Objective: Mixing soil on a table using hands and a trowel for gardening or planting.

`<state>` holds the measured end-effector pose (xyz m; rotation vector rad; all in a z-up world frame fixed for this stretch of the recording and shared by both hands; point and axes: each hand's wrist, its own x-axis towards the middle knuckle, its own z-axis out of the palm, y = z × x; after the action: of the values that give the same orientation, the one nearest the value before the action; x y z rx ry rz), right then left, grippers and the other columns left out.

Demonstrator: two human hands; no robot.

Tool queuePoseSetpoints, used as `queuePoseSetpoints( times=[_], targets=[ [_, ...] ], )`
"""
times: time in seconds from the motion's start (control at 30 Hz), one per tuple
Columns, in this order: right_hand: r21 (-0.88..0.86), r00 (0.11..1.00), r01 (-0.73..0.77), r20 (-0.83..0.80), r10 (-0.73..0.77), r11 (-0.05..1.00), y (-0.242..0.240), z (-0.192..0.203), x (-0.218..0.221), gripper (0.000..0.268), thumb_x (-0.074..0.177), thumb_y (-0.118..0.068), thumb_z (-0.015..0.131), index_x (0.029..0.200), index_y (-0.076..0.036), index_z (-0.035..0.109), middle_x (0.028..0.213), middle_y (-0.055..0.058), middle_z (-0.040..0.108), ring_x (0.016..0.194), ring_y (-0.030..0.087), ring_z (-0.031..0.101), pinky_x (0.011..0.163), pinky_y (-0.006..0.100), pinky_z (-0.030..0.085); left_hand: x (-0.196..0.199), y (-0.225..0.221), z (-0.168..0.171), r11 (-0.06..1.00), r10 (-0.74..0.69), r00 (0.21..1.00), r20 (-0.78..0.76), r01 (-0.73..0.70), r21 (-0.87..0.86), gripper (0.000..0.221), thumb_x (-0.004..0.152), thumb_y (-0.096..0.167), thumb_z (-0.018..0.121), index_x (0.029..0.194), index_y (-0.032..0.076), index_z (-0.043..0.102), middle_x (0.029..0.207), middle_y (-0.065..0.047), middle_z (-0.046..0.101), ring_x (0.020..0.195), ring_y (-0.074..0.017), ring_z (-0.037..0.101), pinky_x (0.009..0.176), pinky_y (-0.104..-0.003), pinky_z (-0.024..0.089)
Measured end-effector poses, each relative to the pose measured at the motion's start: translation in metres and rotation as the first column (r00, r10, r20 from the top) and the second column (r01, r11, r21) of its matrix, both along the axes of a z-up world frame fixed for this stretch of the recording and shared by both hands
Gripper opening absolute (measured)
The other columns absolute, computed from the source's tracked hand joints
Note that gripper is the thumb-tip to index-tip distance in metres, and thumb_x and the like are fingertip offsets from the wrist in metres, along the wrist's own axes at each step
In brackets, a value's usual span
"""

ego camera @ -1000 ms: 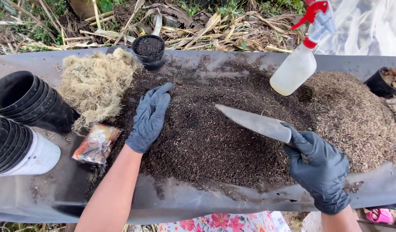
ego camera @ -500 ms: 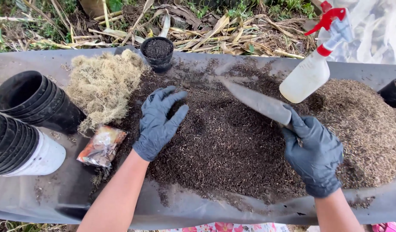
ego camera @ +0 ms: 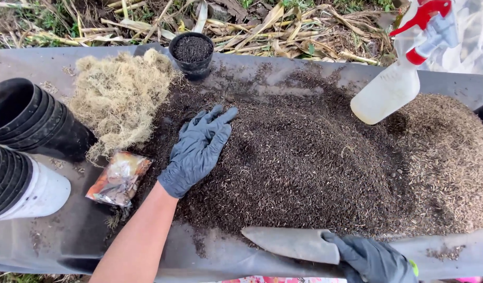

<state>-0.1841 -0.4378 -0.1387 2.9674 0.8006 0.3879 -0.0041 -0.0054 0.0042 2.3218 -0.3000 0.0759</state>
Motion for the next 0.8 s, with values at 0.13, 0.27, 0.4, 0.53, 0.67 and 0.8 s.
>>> queuePoseSetpoints(
  times=[0.13,0.27,0.4,0.53,0.67,0.8],
  targets=[
    [0.166,0.948,-0.107,0.315,0.05,0.98,0.066,0.069,0.032,0.068,0.074,0.002,0.054,0.134,-0.028,0.066,0.095,-0.004,0.066,0.07,0.016,0.065,0.061,0.038,0.053,0.001,0.002,-0.007,1.0,-0.005,0.999,0.045,0.005,-0.011,0.062,0.099,0.063,0.027,0.152,0.036,0.047,0.162,-0.005,0.044,0.151,-0.0353,0.029,0.117,-0.057,0.012],
    [0.149,0.932,-0.14,0.354,0.079,0.979,0.079,0.088,0.067,0.065,0.078,-0.003,0.056,0.138,-0.026,0.064,0.089,-0.003,0.068,0.06,0.017,0.058,0.049,0.036,0.047,0.002,0.005,-0.013,0.997,-0.042,0.978,0.203,0.053,-0.049,0.053,0.106,0.051,0.029,0.149,0.029,0.053,0.155,-0.007,0.053,0.149,-0.0298,0.04,0.116,-0.049,0.024],
    [0.13,0.948,-0.07,0.316,0.026,0.989,0.086,0.11,0.099,0.063,0.083,-0.015,0.068,0.144,-0.026,0.06,0.083,-0.006,0.067,0.058,0.013,0.056,0.047,0.03,0.049,0.004,0.006,-0.016,0.987,-0.081,0.961,0.266,0.114,-0.11,0.053,0.11,0.045,0.024,0.147,0.022,0.056,0.153,-0.009,0.056,0.147,-0.0294,0.044,0.12,-0.048,0.03],
    [0.206,0.94,0.113,0.295,-0.172,0.972,0.085,0.132,0.101,0.019,0.093,-0.033,0.071,0.1,-0.015,0.069,0.066,-0.002,0.061,0.048,0.016,0.056,0.046,0.039,0.057,0.003,0.004,-0.007,0.939,-0.12,0.962,0.245,0.19,-0.285,0.053,0.112,0.037,0.025,0.145,0.01,0.055,0.152,-0.013,0.055,0.146,-0.0293,0.047,0.124,-0.04,0.032],
    [0.349,0.951,0.149,0.204,-0.231,0.925,0.086,0.125,0.063,0.028,0.095,-0.023,0.069,0.122,-0.016,0.073,0.073,-0.003,0.066,0.05,0.011,0.055,0.041,0.031,0.05,-0.001,0.006,0.001,0.918,-0.117,0.967,0.226,0.192,-0.347,0.056,0.111,0.036,0.02,0.145,0.007,0.054,0.151,-0.016,0.054,0.146,-0.0299,0.047,0.127,-0.04,0.029],
    [-0.016,0.568,0.759,-0.473,-0.674,0.651,0.117,0.098,0.012,0.04,0.082,-0.067,0.06,0.079,-0.027,0.06,0.066,-0.001,0.064,0.065,0.027,0.066,0.064,0.043,0.047,-0.002,0.008,0.01,0.906,-0.079,0.997,0.018,0.079,-0.416,0.073,0.104,0.053,0.01,0.147,0.011,0.052,0.157,-0.017,0.047,0.153,-0.0305,0.034,0.128,-0.039,0.013]
  ],
)
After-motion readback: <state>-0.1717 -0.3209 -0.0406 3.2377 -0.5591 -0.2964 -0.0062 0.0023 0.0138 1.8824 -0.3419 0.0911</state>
